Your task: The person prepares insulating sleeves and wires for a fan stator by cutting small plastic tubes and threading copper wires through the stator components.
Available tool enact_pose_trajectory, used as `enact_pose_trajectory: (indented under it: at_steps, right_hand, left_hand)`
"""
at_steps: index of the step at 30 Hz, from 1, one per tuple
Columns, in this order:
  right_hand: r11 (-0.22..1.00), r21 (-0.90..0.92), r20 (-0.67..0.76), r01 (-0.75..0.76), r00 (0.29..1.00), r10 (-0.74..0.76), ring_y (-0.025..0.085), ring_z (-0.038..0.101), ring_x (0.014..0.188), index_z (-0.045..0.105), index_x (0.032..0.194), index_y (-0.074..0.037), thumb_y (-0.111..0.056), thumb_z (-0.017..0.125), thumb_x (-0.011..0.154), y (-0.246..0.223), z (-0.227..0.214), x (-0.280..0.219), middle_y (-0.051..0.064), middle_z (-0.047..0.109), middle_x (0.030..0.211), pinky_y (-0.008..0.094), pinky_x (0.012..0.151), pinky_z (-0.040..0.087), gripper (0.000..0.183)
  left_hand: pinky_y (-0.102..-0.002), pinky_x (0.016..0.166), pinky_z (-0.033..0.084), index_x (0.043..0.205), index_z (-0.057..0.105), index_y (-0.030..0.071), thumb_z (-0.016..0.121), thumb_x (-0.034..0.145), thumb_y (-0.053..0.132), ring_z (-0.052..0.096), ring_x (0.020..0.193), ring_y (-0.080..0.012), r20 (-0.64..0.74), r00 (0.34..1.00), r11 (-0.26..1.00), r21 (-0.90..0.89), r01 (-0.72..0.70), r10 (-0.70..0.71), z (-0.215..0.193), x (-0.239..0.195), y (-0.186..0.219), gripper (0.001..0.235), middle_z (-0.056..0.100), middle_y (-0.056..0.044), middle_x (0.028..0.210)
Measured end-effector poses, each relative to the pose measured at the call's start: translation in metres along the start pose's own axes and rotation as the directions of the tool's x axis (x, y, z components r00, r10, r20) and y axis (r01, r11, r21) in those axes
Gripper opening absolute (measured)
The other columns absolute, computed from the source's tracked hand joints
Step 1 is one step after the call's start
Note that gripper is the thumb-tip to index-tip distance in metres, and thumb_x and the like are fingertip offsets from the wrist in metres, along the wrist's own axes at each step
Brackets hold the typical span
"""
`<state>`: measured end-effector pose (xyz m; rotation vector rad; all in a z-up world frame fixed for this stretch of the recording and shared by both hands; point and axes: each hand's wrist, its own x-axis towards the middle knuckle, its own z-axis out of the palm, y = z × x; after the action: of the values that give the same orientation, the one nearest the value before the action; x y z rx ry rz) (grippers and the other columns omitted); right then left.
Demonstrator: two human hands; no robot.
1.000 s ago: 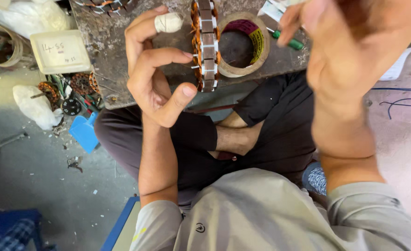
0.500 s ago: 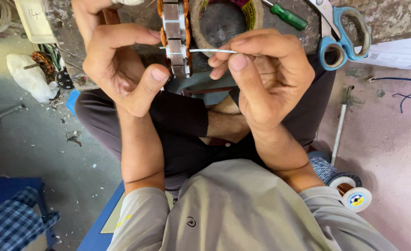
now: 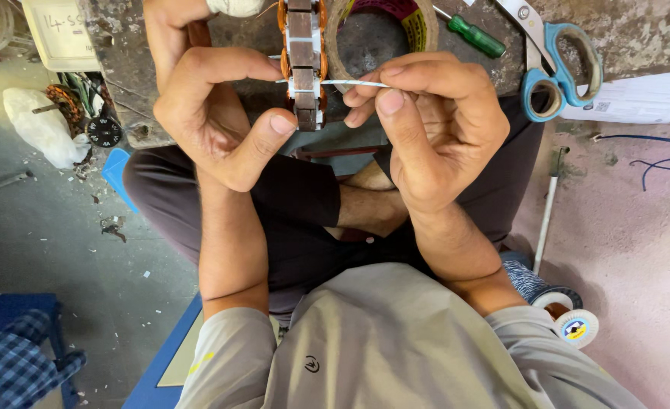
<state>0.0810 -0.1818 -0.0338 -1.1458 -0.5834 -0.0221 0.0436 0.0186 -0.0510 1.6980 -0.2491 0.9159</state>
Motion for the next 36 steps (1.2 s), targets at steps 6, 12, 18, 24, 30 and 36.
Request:
enact_pose_trajectory:
  at_steps: [6,12,18,24,30,36]
  right_hand:
    - [0.998,-0.050,0.016,0.037,0.999,-0.036,0.023,0.073,0.085,0.059,0.119,0.004,0.005,0.062,0.109,-0.001,0.001,-0.001,0.021,0.066,0.106,0.033,0.068,0.065,0.011]
    - [0.994,-0.085,0.037,0.064,0.997,-0.061,0.023,0.073,0.086,0.059,0.120,0.005,0.008,0.061,0.109,0.000,-0.001,-0.004,0.021,0.066,0.108,0.032,0.070,0.065,0.012]
    - [0.985,-0.141,0.056,0.101,0.994,-0.094,0.023,0.073,0.087,0.059,0.119,0.006,0.011,0.060,0.108,0.001,-0.004,-0.002,0.021,0.065,0.109,0.032,0.073,0.064,0.012]
    - [0.947,-0.251,0.107,0.201,0.978,-0.179,0.022,0.073,0.081,0.058,0.115,0.008,0.015,0.060,0.103,0.004,-0.003,0.001,0.024,0.066,0.112,0.030,0.071,0.065,0.014]
    - [0.977,-0.182,0.096,0.109,0.991,-0.093,0.023,0.073,0.095,0.053,0.118,0.009,0.013,0.064,0.100,0.003,0.000,0.005,0.021,0.061,0.116,0.032,0.077,0.064,0.022]
    - [0.968,-0.248,0.116,0.049,0.993,-0.021,0.021,0.073,0.097,0.053,0.125,0.008,0.016,0.074,0.101,-0.001,0.000,0.006,0.017,0.058,0.116,0.026,0.077,0.065,0.032]
  left_hand:
    - [-0.039,0.102,0.037,0.093,0.071,-0.001,0.086,0.077,0.033,0.048,0.116,-0.0257,-0.012,0.999,0.999,0.001,0.033,-0.033,-0.001,-0.002,0.002,0.040,0.049,-0.013,0.123]
    - [-0.038,0.100,0.037,0.096,0.070,0.000,0.086,0.076,0.032,0.047,0.116,-0.0266,-0.034,0.999,1.000,-0.001,0.031,-0.031,0.001,-0.004,0.000,0.041,0.049,-0.013,0.121]
    - [-0.035,0.098,0.037,0.103,0.069,0.002,0.086,0.078,0.033,0.048,0.113,-0.0241,-0.048,0.997,0.998,-0.013,0.055,-0.055,0.003,-0.004,0.003,0.044,0.049,-0.012,0.121]
    - [-0.035,0.097,0.038,0.108,0.068,0.003,0.084,0.080,0.036,0.048,0.113,-0.0236,-0.053,0.996,0.997,-0.027,0.066,-0.067,0.004,-0.004,0.005,0.047,0.049,-0.011,0.121]
    - [-0.042,0.102,0.038,0.111,0.073,0.005,0.083,0.080,0.034,0.048,0.125,-0.0291,-0.013,0.998,0.997,-0.048,-0.057,0.057,0.002,-0.004,-0.008,0.044,0.047,-0.012,0.127]
    - [-0.047,0.105,0.037,0.108,0.076,0.007,0.081,0.078,0.033,0.046,0.123,-0.0308,-0.016,0.997,0.997,-0.028,-0.070,0.070,0.001,-0.005,-0.008,0.040,0.048,-0.014,0.129]
